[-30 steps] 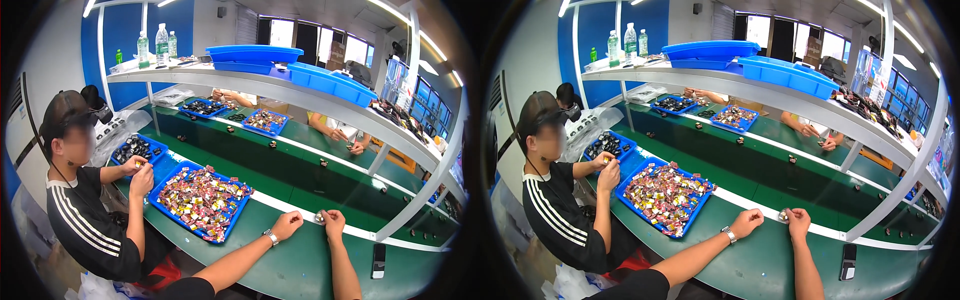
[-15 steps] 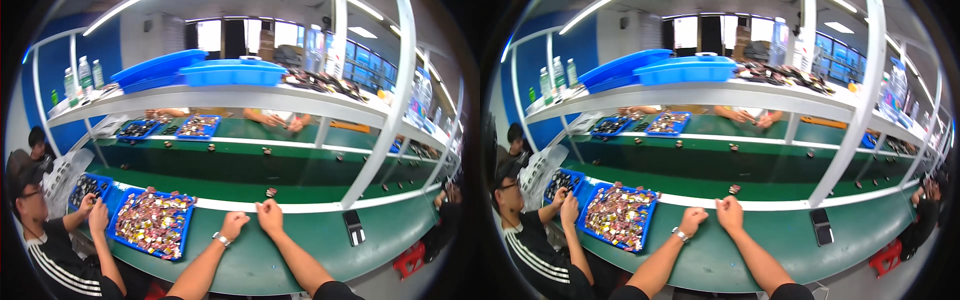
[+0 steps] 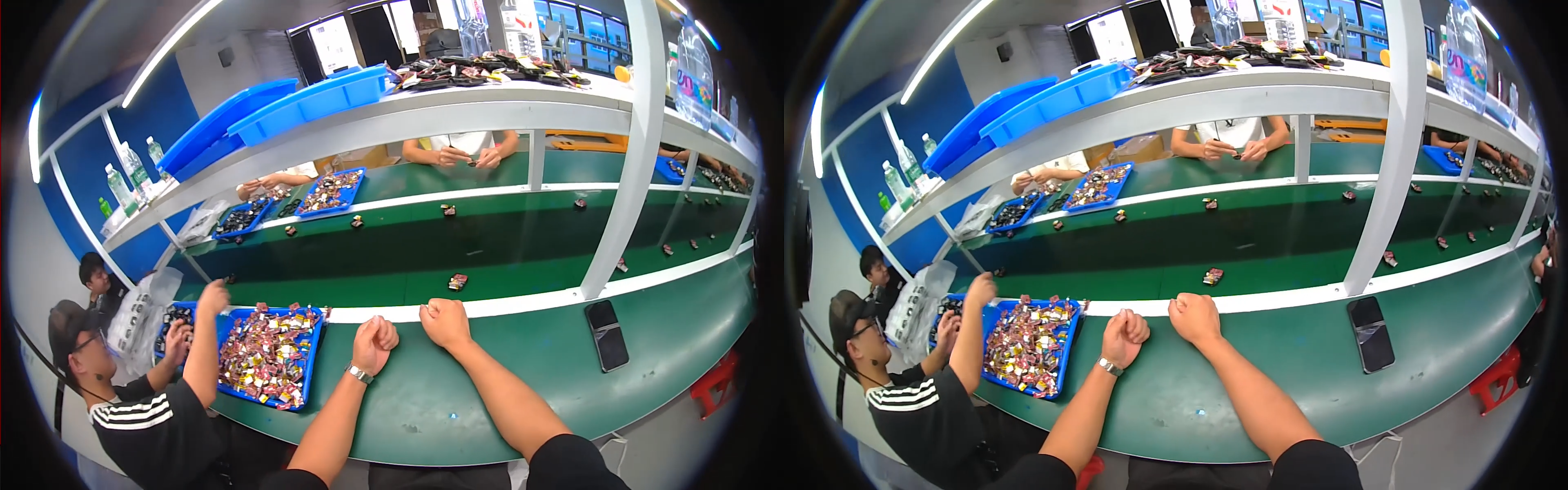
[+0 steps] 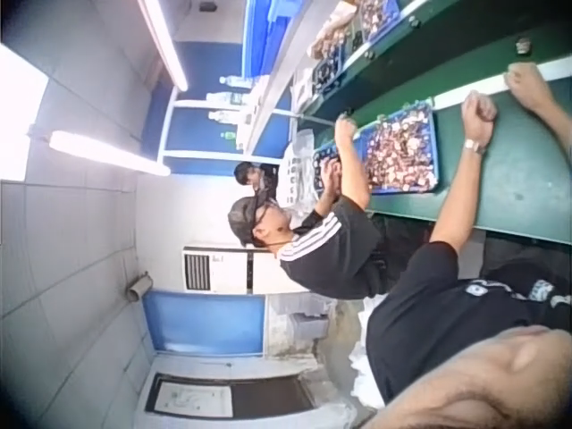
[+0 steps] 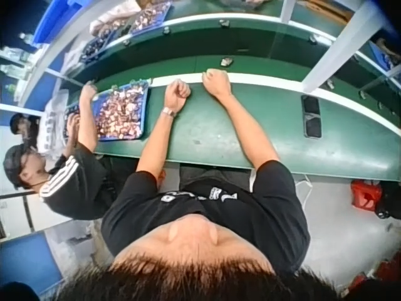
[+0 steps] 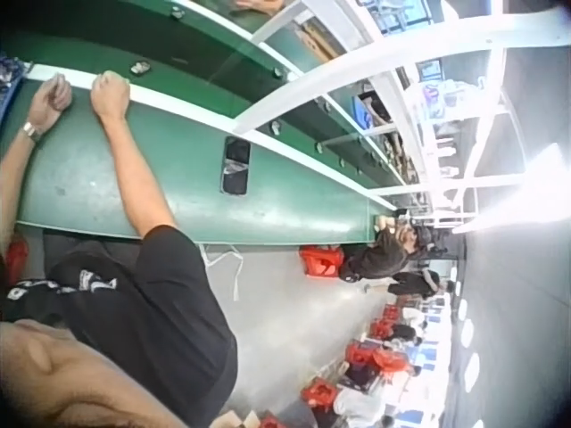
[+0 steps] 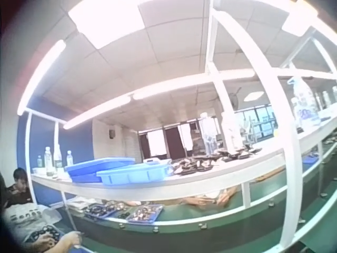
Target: Assembling small electronic or plastic components on a production line workbench.
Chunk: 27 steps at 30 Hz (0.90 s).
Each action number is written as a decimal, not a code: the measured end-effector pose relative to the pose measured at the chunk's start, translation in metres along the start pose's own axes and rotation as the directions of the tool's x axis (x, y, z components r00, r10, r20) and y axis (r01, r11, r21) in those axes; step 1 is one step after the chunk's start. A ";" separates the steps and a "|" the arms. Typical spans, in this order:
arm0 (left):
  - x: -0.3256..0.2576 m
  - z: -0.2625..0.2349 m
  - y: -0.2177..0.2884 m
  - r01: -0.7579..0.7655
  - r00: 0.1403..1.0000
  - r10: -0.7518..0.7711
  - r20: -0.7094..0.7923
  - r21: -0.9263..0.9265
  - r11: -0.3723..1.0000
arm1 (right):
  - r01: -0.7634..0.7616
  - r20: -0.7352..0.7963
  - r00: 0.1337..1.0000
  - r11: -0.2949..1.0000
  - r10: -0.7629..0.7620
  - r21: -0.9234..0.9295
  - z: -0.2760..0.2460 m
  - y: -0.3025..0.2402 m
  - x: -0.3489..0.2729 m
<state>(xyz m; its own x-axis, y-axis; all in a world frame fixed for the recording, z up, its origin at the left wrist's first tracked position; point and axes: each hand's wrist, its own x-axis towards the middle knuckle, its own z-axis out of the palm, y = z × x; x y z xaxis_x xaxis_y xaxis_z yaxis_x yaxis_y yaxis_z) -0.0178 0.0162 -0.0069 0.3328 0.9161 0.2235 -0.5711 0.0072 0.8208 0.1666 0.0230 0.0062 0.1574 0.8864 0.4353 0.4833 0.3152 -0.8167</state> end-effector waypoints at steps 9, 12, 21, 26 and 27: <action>-0.003 -0.002 0.001 0.003 1.000 -0.003 0.010 0.080 0.997 | 0.003 -0.006 1.000 0.997 -0.002 0.071 0.009 0.002 -0.003; -0.005 0.002 0.005 0.010 1.000 -0.008 -0.022 0.102 0.995 | 0.034 -0.015 0.999 0.998 -0.033 0.044 0.019 0.007 -0.003; 0.003 0.021 0.000 0.146 0.984 -0.138 -0.114 0.067 0.987 | -0.099 0.156 0.983 0.995 0.097 0.006 -0.006 0.008 -0.004; -0.002 -0.003 0.006 0.096 0.985 -0.072 -0.157 0.149 0.984 | -0.090 0.172 0.982 0.996 0.084 0.029 0.013 0.001 -0.003; -0.005 -0.009 0.009 0.083 0.986 -0.058 -0.154 0.161 0.983 | -0.156 0.268 0.951 0.988 0.151 -0.003 0.011 -0.010 0.001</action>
<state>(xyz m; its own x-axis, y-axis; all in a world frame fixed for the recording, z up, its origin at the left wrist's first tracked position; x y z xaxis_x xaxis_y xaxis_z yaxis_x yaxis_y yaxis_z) -0.0316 0.0151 -0.0054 0.2456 0.9651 0.0915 -0.4130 0.0188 0.9105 0.1522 0.0243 0.0107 -0.0084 0.9819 0.1892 0.4550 0.1723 -0.8737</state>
